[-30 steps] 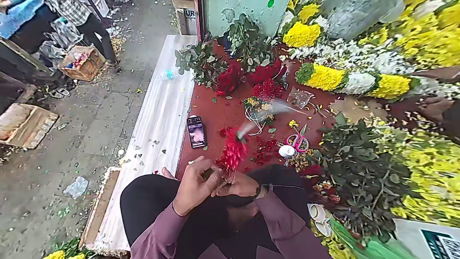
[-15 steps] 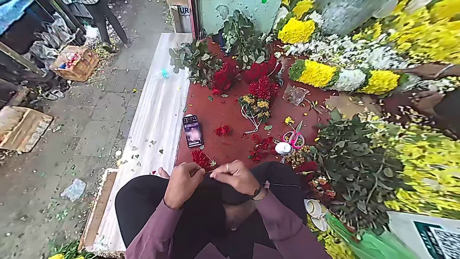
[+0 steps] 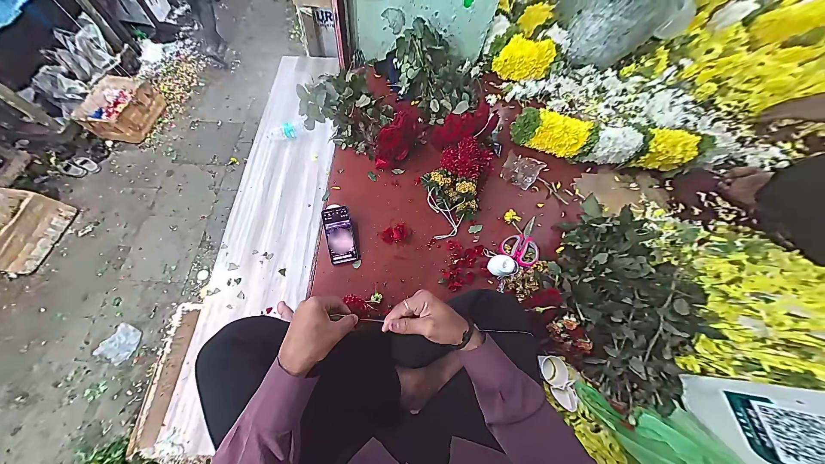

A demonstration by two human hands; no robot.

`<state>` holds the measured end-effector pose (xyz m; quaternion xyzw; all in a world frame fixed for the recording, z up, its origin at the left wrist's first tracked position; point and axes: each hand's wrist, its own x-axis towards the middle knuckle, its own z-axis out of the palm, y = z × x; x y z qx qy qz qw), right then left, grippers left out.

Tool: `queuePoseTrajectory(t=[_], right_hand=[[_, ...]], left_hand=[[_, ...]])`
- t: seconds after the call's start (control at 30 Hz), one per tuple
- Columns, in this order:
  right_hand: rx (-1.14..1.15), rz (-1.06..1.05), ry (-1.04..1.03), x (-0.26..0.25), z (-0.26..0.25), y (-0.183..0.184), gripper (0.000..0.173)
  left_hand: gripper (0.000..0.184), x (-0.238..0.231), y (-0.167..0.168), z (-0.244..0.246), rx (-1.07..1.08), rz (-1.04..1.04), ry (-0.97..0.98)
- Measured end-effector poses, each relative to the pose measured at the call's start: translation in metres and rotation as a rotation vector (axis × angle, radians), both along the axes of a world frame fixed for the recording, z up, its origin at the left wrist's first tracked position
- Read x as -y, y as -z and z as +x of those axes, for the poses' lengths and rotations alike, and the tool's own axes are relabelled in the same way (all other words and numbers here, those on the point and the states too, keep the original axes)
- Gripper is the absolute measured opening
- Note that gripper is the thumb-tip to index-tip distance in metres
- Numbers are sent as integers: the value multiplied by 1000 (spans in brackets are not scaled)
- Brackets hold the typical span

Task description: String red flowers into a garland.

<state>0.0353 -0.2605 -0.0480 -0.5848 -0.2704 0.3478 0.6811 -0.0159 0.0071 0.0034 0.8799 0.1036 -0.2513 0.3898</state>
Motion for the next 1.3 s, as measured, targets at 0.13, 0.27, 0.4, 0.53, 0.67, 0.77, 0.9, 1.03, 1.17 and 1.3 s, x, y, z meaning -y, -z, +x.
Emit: queuePoseTrajectory(t=[0.13, 0.27, 0.4, 0.53, 0.67, 0.77, 0.9, 1.03, 1.17, 1.3], right_hand=[[-22, -635, 286, -1, 53, 36, 33], [-57, -1285, 465, -7, 119, 126, 41], [-80, -1185, 692, -17, 135, 173, 45], [-126, -1017, 845, -12, 128, 167, 23], [-255, -896, 895, 0, 129, 166, 29], [-264, -907, 830, -2, 125, 166, 37], [-311, -884, 758, -6, 129, 158, 34], [-305, -863, 719, 3, 124, 140, 23], [-273, -696, 800, -1, 104, 100, 27], [-319, -494, 782, -8, 81, 68, 18]], left_hand=[[15, 7, -5, -2, 141, -70, -107], [16, 10, 0, -4, 158, -61, -93], [17, 9, 8, -6, 137, 11, -65], [16, 12, 5, -6, 123, 8, -55], [17, 13, 7, -6, 99, -45, -43], [17, 13, 7, -5, 81, -41, -34], [19, 11, 9, -4, 71, -19, -30], [19, 11, 10, -3, 59, -21, -29], [18, 12, 8, -4, 67, -29, -12], [18, 12, 7, -3, 60, -41, -4]])
